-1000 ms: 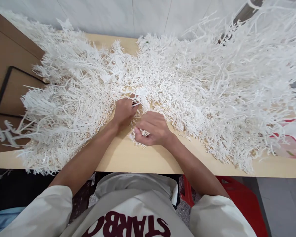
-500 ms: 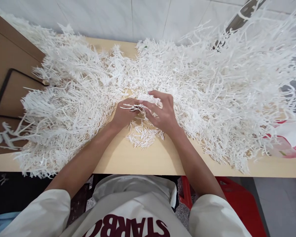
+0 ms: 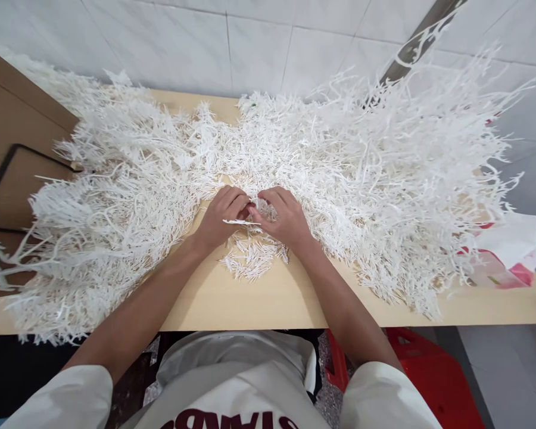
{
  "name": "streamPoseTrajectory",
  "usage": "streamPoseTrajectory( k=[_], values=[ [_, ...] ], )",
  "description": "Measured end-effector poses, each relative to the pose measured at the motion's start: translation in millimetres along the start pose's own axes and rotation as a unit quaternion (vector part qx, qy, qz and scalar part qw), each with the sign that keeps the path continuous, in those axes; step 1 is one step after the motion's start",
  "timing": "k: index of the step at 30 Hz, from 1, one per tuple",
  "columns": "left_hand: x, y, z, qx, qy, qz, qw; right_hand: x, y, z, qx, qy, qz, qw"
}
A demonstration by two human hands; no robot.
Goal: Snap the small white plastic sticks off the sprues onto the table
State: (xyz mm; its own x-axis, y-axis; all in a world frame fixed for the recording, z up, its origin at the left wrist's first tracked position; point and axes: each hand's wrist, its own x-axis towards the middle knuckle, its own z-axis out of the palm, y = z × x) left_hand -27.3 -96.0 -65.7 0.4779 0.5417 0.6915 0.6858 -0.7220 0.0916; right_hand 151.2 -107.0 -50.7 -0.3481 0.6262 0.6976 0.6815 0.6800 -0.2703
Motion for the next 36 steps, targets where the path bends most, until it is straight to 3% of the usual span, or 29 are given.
streamPoseTrajectory(
  k=[3, 9, 13, 17, 20, 24, 25, 29, 36],
  values=[
    [-0.7, 1.4, -1.6, 0.046, -0.005, 0.02, 0.999, 1.4, 1.0, -0.4, -0.055, 0.021, -0.021, 0.998],
    [-0.7, -2.5, -6.9, 0.097, -0.022, 0.046, 0.994, -1.3, 1.3, 0.4, -0.033, -0.093, 0.074, 0.992],
    [-1.1, -3.0, -11.6, 0.092, -0.037, 0.081, 0.992, -0.8, 0.8, -3.7, -0.029, -0.119, 0.061, 0.991],
    [-2.3, -0.1, -8.7, 0.043, -0.015, 0.044, 0.998, -0.5, 3.0, -4.0, -0.044, -0.16, 0.071, 0.984],
    [-2.7, 2.3, -4.2, 0.028, -0.005, 0.015, 0.999, -2.6, 6.3, -0.4, -0.028, -0.128, 0.073, 0.989],
    [-2.7, 3.8, -2.3, 0.051, -0.006, -0.009, 0.999, -3.1, 6.0, 0.2, -0.063, 0.048, 0.012, 0.997],
    [-2.7, 4.2, -2.7, 0.053, -0.007, -0.011, 0.999, -2.6, 4.7, -0.6, -0.07, 0.065, -0.01, 0.995],
    [-2.9, 5.5, -5.1, 0.048, -0.016, -0.002, 0.999, -0.9, -0.5, -2.5, -0.01, -0.014, -0.034, 0.999],
    [-2.8, 6.1, -2.5, 0.034, -0.028, -0.001, 0.999, -5.9, 4.5, 5.5, -0.017, -0.01, 0.001, 1.0]
  ],
)
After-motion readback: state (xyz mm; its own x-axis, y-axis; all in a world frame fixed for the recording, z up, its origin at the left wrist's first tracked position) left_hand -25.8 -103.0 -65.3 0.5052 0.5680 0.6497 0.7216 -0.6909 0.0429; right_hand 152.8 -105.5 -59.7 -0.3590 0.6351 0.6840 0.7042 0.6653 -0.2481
